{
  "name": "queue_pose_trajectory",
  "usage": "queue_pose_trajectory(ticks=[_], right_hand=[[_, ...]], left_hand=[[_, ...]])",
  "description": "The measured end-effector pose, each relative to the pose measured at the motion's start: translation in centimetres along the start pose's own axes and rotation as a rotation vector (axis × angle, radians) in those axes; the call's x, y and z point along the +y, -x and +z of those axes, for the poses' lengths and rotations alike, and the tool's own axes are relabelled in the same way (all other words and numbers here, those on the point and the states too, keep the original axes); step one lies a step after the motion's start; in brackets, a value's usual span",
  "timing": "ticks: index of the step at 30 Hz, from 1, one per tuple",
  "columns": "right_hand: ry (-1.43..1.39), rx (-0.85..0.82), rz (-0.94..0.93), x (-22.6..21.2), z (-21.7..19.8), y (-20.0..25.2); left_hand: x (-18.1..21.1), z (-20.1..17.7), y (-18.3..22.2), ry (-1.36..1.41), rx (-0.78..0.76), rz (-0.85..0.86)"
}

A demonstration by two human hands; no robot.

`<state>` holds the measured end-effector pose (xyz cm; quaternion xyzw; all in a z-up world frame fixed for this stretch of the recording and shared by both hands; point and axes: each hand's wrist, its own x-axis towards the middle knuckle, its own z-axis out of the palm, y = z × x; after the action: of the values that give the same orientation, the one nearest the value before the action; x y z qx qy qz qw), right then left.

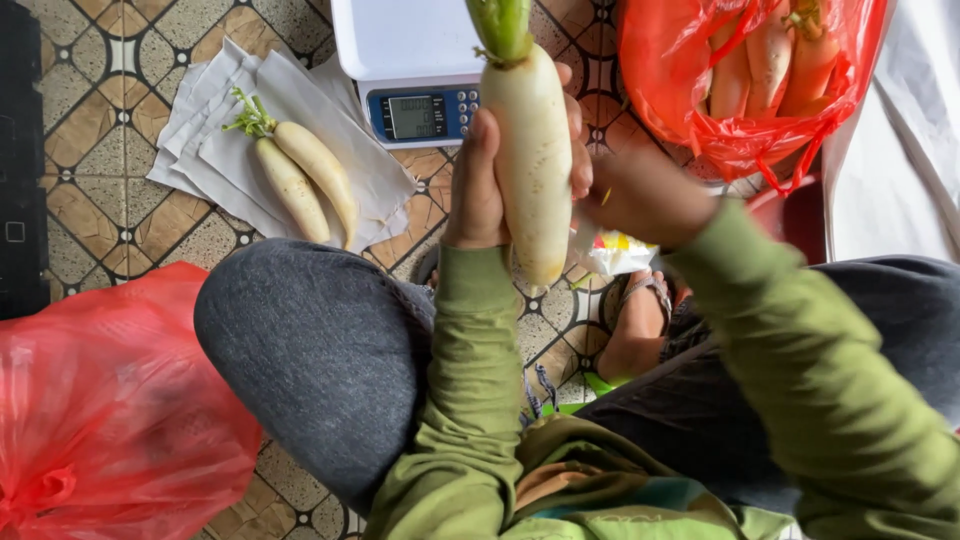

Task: Trimming the green tops off radishes with scissors and wiping them clean with a tissue.

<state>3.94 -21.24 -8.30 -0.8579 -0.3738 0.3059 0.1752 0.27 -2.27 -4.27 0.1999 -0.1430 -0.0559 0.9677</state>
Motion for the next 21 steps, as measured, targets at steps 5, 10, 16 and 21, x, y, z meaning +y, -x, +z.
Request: queue_pose_trajectory(ticks=[5,10,16,21], right_hand=[[-0.406,0.941,0.003,-5.1,-8.7,6.4],[-0.417,1.155,-0.248,-7.9,-9.0,6.3],[-0.355,1.158,-0.419,-9.4,-9.3,5.6],[-0.410,1.173,-0.426,-8.5,-9.4,4.9]], left_hand=[[-0.2,2.2,0.3,-0.091,0.030,-0.080],[-1.7,1.9,-0.1,-0.003,-0.044,-0.117],[-3.2,1.0,-0.9,-0.007,-0.134,-0.145],[-4.7,0.3,-0.9,0.046,-0.108,-0.178]])
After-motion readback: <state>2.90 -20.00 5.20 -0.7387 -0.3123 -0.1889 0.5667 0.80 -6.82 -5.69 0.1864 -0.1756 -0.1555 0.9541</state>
